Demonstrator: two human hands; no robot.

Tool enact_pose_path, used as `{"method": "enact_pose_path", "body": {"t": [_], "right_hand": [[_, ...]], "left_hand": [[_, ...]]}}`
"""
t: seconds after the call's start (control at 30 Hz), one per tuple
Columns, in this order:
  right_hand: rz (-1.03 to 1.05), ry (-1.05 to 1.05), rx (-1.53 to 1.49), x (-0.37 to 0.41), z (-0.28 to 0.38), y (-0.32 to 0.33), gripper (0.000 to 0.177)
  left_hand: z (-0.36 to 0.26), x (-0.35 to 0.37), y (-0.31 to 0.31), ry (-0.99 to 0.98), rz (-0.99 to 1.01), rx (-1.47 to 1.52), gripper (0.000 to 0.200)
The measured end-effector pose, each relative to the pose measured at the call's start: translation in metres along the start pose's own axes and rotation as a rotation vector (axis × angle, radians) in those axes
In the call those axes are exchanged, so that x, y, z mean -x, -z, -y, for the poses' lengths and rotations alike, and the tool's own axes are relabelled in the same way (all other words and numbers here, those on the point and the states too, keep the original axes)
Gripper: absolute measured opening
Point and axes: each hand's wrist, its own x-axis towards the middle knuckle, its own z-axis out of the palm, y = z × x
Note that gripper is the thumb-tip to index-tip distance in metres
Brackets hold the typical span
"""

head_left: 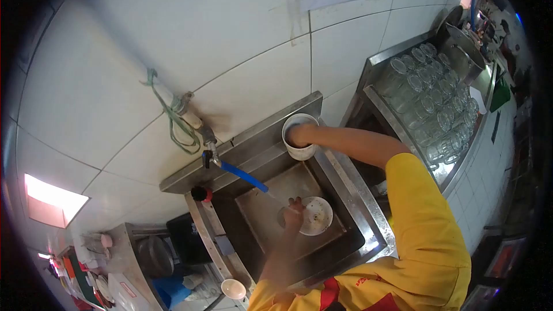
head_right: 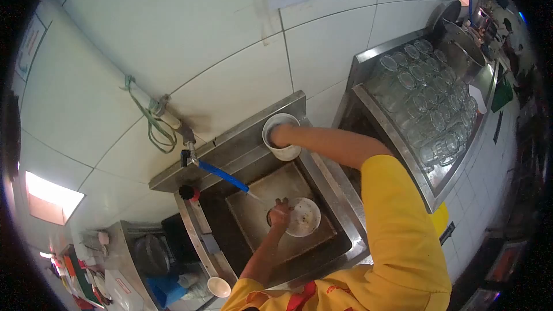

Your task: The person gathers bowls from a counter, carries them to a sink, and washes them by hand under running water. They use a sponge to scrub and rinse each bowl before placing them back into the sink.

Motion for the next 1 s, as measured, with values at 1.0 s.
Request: {"method": "enact_pose_path", "body": {"t": [1.0], "right_hand": [[-0.402, -0.392, -2.350, 0.195, 0.148, -0.182, 0.034]], "left_hand": [[0.009, 0.022, -0.017, 0.229, -0.022, 0.047, 0.029]]}}
